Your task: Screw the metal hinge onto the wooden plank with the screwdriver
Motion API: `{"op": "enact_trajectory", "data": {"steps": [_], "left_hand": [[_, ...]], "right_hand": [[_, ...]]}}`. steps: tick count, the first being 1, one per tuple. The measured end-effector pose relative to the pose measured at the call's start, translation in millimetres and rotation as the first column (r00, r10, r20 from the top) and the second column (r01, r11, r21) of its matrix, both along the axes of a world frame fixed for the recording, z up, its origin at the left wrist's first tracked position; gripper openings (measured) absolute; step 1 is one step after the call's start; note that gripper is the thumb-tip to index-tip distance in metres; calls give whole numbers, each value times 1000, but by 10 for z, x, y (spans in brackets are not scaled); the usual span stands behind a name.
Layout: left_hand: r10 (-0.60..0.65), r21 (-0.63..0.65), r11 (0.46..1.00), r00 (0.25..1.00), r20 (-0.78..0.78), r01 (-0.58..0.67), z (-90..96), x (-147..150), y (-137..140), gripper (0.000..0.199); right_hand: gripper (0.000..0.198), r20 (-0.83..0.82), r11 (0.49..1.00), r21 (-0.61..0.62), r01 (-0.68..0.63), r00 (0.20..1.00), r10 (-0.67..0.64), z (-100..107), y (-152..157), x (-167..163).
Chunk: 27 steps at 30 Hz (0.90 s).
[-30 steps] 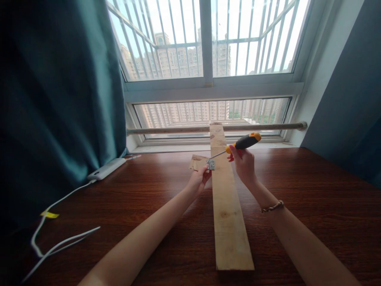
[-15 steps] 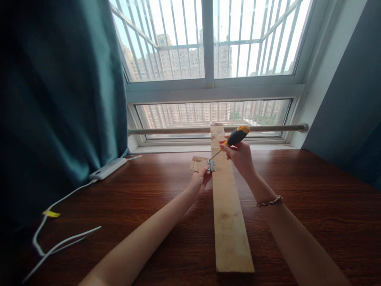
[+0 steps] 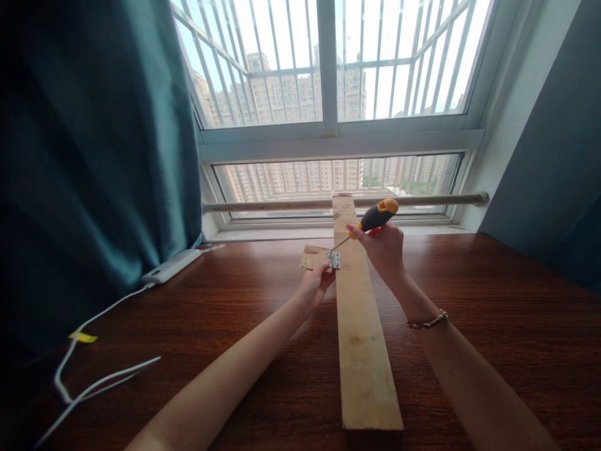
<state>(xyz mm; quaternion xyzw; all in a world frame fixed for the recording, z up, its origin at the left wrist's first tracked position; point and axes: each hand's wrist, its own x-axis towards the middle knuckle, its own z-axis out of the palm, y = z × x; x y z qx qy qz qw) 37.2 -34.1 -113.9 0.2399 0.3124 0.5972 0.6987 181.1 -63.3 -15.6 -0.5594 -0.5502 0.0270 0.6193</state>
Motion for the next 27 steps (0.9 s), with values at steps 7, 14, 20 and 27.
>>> {"op": "enact_trajectory", "data": {"steps": [7,14,20,27], "left_hand": [[8,-14,1000,1000,-5,-8,-25,-3,8,8],[7,-6,1000,1000,0,-7,-15,-17,-2,7],[13,-18,1000,1000,8,-12,-23,-13,-4,8],[18,-17,1000,1000,0,-18,-1,-12,-25,7]], "right_hand": [[43,-251,984,21,-179,951,178,-29,61,29],[35,-422,862,16,-506,779,465,-2,17,10],[26,-364,891,120,-437,816,449,80,-61,-3],[27,-357,883,90,-461,813,460,83,-71,-18]]}}
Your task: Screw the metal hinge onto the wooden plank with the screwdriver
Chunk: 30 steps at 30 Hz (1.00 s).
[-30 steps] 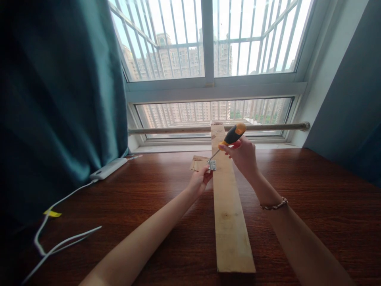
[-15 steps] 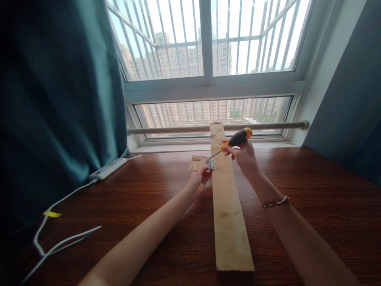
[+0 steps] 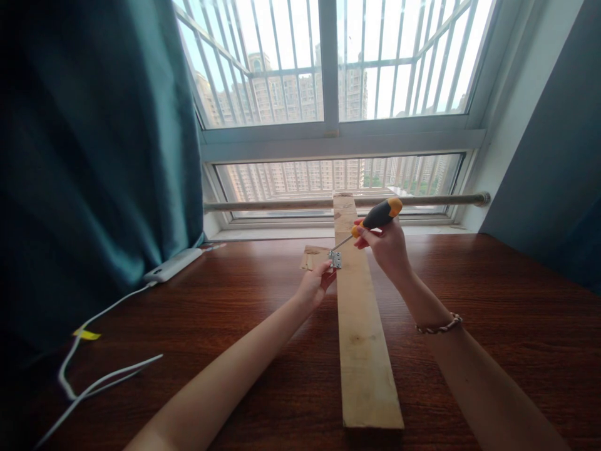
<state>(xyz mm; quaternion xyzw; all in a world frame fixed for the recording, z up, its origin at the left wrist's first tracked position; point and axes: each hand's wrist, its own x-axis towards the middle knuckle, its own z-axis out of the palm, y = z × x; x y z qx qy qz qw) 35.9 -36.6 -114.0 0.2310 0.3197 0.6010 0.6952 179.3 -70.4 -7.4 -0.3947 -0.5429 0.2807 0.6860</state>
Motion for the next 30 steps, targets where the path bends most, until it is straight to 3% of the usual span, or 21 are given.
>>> {"op": "enact_trajectory", "data": {"steps": [14,19,24,27,30], "left_hand": [[15,31,999,1000,-19,-15,-12,-17,20,13],[16,12,1000,1000,-20,-16,-9,-14,17,11],[37,-8,999,999,0,-37,20,-7,-10,9],[53,-36,998,999,-10,-53,44,-9,-22,9],[49,-69,996,999,-19,-50,56,-17,-16,11]], "right_hand": [[32,62,999,-39,-1,998,4,46,-73,-30],[28,76,995,-49,89,993,-85,25,-70,-48],[44,52,979,2,203,978,-203,24,-77,-45],[49,1,988,42,148,989,-148,49,-102,-57],[37,-10,997,63,44,999,-43,56,-117,-74]]}}
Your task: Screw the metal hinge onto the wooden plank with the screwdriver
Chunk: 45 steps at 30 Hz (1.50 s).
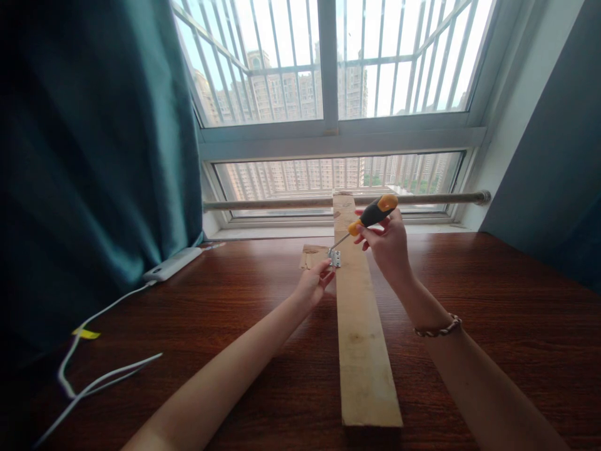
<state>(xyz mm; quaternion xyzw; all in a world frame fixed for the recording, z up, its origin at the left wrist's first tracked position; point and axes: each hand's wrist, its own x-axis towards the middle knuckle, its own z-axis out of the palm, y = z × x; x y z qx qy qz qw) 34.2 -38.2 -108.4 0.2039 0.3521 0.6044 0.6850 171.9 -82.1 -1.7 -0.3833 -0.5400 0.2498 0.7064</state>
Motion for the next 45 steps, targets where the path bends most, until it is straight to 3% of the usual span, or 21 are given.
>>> {"op": "enact_trajectory", "data": {"steps": [3,9,17,31,45], "left_hand": [[-13,-31,999,1000,1,13,3,-6,13,11],[-38,-71,997,999,5,38,31,-12,15,11],[-40,-117,993,998,-52,34,19,-42,29,12],[-63,-153,987,991,-115,45,23,-63,35,8],[-78,-165,985,989,-122,57,68,-65,36,7]], "right_hand": [[31,-5,999,-3,-33,999,33,-16,7,-4],[51,1,997,-41,67,998,-67,-24,43,33],[43,36,991,37,132,990,-134,30,11,82],[45,139,994,-25,105,985,-100,-16,17,30],[42,155,996,9,94,983,-94,-32,17,32]]}}
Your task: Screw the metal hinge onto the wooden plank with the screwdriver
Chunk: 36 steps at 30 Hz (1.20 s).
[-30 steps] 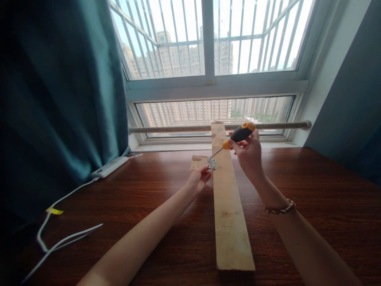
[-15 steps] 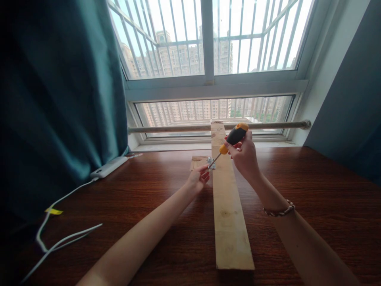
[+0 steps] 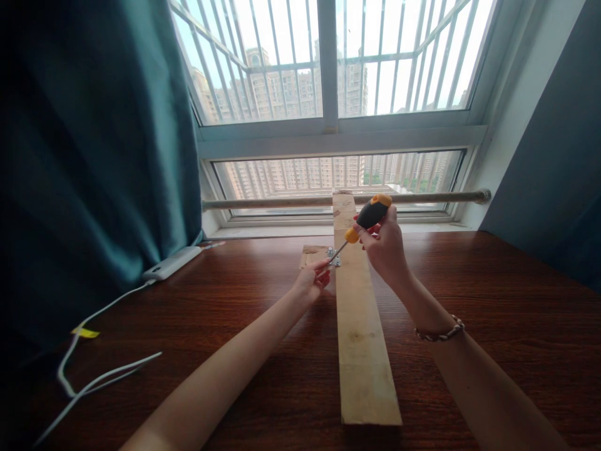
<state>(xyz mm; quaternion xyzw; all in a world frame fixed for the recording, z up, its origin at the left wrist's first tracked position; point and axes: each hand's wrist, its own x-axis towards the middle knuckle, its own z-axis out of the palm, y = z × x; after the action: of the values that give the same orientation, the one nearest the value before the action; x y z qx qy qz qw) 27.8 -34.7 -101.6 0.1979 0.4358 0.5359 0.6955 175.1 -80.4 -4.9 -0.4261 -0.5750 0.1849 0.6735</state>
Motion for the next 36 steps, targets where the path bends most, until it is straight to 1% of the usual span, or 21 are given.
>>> {"op": "enact_trajectory", "data": {"steps": [7,10,12,13,15,16,17,20,22,24,26,28,30,32,36], "left_hand": [[-9,9,1000,1000,10,9,4,-4,7,8],[-13,9,1000,1000,13,13,7,-10,7,7],[-12,11,1000,1000,12,12,8,-15,7,7],[-12,12,1000,1000,12,11,8,-17,7,7],[-8,12,1000,1000,10,8,7,-20,9,8],[-6,13,1000,1000,8,6,7,-21,11,8],[-6,12,1000,1000,6,6,6,-21,13,8],[-3,12,1000,1000,-4,3,4,-20,18,8],[3,13,1000,1000,-11,-2,3,-18,22,8],[9,15,1000,1000,-17,-9,0,-17,25,8],[9,14,1000,1000,-23,-9,-2,-17,27,8],[4,11,1000,1000,-29,-4,-2,-19,28,7],[-1,9,1000,999,-38,2,2,-22,26,7],[-5,10,1000,999,-52,5,8,-24,21,6],[-20,13,1000,996,-89,22,17,-29,10,5]], "right_hand": [[47,6,999,-32,7,1000,-7,13,-6,12],[51,50,999,-33,38,998,-36,2,-10,18],[52,126,990,1,138,983,-137,-21,-12,19],[51,164,977,34,209,963,-212,-35,-15,17],[50,197,935,107,338,915,-353,-60,-24,6],[50,190,920,126,370,902,-388,-68,-33,-2],[50,176,918,127,376,902,-393,-70,-44,-11],[51,147,954,35,296,943,-298,-43,-85,-31],[54,143,967,-25,254,958,-248,-7,-105,-30],[59,119,975,-35,221,969,-216,30,-107,-17],[63,75,990,-32,136,988,-134,59,-93,-1],[61,34,999,-46,10,999,-8,78,-76,13],[54,5,996,-64,-68,998,69,89,-68,23],[51,-12,993,-74,-87,996,87,98,-75,28],[58,-31,988,-65,-143,989,141,118,-113,21]]}}
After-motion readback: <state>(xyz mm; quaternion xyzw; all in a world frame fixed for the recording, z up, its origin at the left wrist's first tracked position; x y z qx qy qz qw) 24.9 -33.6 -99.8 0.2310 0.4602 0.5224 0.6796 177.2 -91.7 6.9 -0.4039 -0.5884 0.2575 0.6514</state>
